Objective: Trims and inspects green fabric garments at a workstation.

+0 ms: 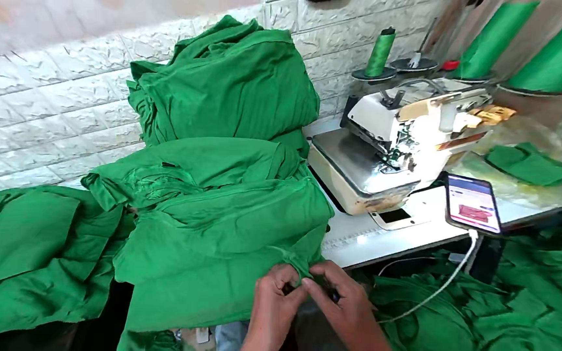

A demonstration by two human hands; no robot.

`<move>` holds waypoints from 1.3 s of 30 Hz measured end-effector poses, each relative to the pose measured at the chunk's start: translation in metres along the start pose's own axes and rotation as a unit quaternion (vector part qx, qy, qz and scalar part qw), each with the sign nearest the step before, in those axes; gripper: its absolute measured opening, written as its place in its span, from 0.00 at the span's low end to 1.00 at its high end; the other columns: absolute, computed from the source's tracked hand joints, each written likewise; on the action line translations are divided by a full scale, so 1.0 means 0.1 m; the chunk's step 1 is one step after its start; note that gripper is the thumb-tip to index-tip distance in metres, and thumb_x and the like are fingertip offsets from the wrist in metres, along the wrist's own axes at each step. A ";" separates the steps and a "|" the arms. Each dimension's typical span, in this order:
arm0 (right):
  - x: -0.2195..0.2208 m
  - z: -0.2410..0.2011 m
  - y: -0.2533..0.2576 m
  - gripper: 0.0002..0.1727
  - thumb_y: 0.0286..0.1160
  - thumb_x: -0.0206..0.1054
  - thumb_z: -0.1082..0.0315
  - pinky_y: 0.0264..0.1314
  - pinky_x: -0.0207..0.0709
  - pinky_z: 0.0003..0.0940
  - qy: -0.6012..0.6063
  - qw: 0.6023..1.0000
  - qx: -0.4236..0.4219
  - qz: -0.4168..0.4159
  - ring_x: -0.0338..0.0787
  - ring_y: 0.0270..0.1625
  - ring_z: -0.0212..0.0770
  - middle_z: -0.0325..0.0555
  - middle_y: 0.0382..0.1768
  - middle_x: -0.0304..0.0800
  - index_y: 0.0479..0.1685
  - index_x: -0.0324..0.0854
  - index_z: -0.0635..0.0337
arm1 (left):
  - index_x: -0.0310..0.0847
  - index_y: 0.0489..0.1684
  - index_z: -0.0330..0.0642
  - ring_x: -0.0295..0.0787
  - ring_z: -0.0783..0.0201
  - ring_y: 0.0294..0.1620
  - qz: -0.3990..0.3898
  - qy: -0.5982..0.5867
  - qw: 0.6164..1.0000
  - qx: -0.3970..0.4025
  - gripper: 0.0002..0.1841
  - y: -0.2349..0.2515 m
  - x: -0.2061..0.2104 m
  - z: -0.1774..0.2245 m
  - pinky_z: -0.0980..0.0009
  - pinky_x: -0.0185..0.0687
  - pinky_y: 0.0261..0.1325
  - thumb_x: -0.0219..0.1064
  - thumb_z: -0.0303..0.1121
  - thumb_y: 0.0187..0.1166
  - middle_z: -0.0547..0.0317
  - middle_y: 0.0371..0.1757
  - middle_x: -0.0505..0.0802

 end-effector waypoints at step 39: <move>-0.47 0.14 -0.06 0.30 0.82 0.61 0.44 0.32 0.84 0.35 -0.148 0.983 0.093 -0.062 0.87 0.32 0.33 0.40 0.37 0.88 0.67 0.75 0.62 | 0.82 0.47 0.31 0.89 0.61 0.33 0.039 0.228 0.973 0.030 0.13 -0.03 0.05 0.05 0.67 0.88 0.39 0.66 0.36 0.83 0.49 0.39 0.89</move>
Point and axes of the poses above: each hand's wrist, its own y-axis towards the middle knuckle, its own x-axis out of the palm, z = x × y, the point moved 1 cm from there along y, towards the middle knuckle
